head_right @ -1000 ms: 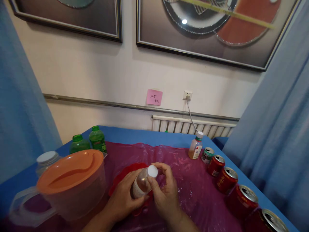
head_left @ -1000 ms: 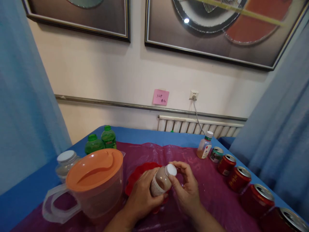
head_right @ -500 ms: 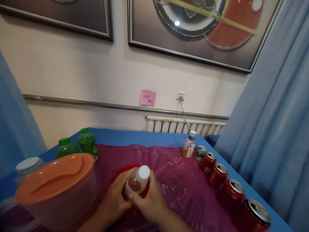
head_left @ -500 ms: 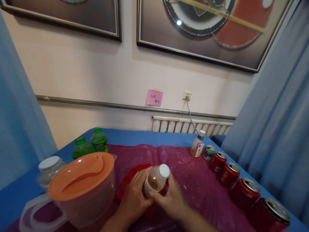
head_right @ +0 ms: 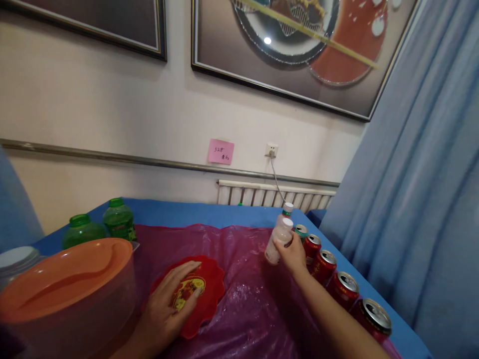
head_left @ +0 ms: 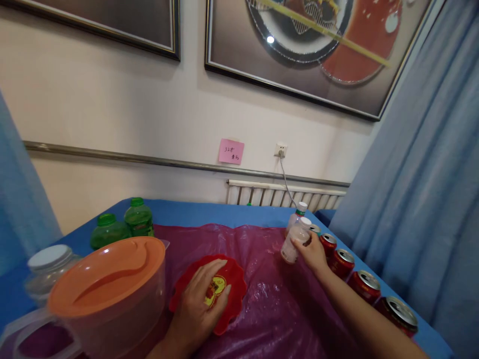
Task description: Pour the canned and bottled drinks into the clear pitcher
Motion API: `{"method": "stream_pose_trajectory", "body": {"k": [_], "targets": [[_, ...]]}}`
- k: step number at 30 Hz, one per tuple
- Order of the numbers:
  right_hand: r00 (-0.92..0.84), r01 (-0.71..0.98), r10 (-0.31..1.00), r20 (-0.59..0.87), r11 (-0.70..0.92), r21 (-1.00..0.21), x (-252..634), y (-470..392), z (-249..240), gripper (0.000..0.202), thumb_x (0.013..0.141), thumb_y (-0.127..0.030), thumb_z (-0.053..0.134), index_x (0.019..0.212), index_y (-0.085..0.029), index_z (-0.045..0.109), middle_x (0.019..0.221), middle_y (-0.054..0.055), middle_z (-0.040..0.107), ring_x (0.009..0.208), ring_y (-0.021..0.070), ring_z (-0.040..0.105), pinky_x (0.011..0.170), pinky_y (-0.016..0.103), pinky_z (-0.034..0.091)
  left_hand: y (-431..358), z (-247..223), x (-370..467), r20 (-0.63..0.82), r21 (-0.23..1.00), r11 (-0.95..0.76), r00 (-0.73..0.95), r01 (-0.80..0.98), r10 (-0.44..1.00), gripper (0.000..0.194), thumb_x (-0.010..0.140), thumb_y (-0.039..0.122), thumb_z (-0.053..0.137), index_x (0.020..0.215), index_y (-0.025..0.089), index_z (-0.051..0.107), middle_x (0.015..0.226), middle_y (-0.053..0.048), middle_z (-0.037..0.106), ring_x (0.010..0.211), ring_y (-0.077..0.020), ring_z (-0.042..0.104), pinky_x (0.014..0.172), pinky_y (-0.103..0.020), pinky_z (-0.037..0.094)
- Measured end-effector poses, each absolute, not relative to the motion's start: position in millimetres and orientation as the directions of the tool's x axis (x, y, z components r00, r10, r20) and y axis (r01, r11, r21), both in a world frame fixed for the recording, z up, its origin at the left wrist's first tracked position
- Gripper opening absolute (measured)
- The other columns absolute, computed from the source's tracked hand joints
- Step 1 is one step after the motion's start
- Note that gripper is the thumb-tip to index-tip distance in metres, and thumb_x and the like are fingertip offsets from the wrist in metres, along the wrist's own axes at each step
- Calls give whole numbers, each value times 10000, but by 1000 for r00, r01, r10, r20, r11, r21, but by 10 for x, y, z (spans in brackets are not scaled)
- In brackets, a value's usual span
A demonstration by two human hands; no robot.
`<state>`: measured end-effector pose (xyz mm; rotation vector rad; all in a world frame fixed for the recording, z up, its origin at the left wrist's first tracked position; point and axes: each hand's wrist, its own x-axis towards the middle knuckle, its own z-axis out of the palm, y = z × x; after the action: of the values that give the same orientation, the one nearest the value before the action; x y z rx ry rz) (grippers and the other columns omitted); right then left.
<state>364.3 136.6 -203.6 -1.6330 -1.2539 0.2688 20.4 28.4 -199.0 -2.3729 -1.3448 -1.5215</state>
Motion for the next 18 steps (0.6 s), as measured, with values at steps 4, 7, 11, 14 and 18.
{"method": "stream_pose_trajectory", "body": {"k": [4,7,11,14,18], "targets": [[499,636,791,353,-59,-769,3987,1535,-2140,641,659,-514,669,1170,-135,594,1155,189,686,1066,361,661,939,450,492,304,-2002,204,740,423,-642,165,640,652,365,868,262,620,1232,280,594,1170,-52,711,1078,-215,683,943,-347,569],[524,650,781,340,-109,-752,4081,1606,-2205,668,672,-526,653,1187,-106,585,1158,225,679,1084,384,652,931,464,488,318,-2017,204,732,430,-641,170,636,660,326,872,257,615,1197,279,621,1141,-46,724,1054,-201,691,923,-320,575],[531,656,776,340,-123,-745,4094,1690,-2261,708,682,-530,641,1234,-96,554,1190,233,668,1114,379,642,936,443,486,322,-2032,216,713,447,-628,170,637,680,285,884,251,600,1164,279,643,1118,-40,735,1036,-196,696,915,-321,578],[537,653,769,346,-119,-748,4068,1716,-2275,763,692,-524,637,1304,-89,500,1248,242,637,1137,380,632,945,442,481,316,-2032,221,698,463,-618,169,636,696,251,891,263,597,1134,273,660,1096,-45,741,1018,-201,702,898,-326,582],[538,651,750,383,-82,-755,4030,1626,-2274,788,698,-504,670,1349,-117,450,1269,221,616,1173,384,604,966,448,469,312,-2023,224,702,470,-625,165,623,693,240,890,248,601,1120,274,663,1077,-34,745,1009,-188,703,898,-309,575]]}}
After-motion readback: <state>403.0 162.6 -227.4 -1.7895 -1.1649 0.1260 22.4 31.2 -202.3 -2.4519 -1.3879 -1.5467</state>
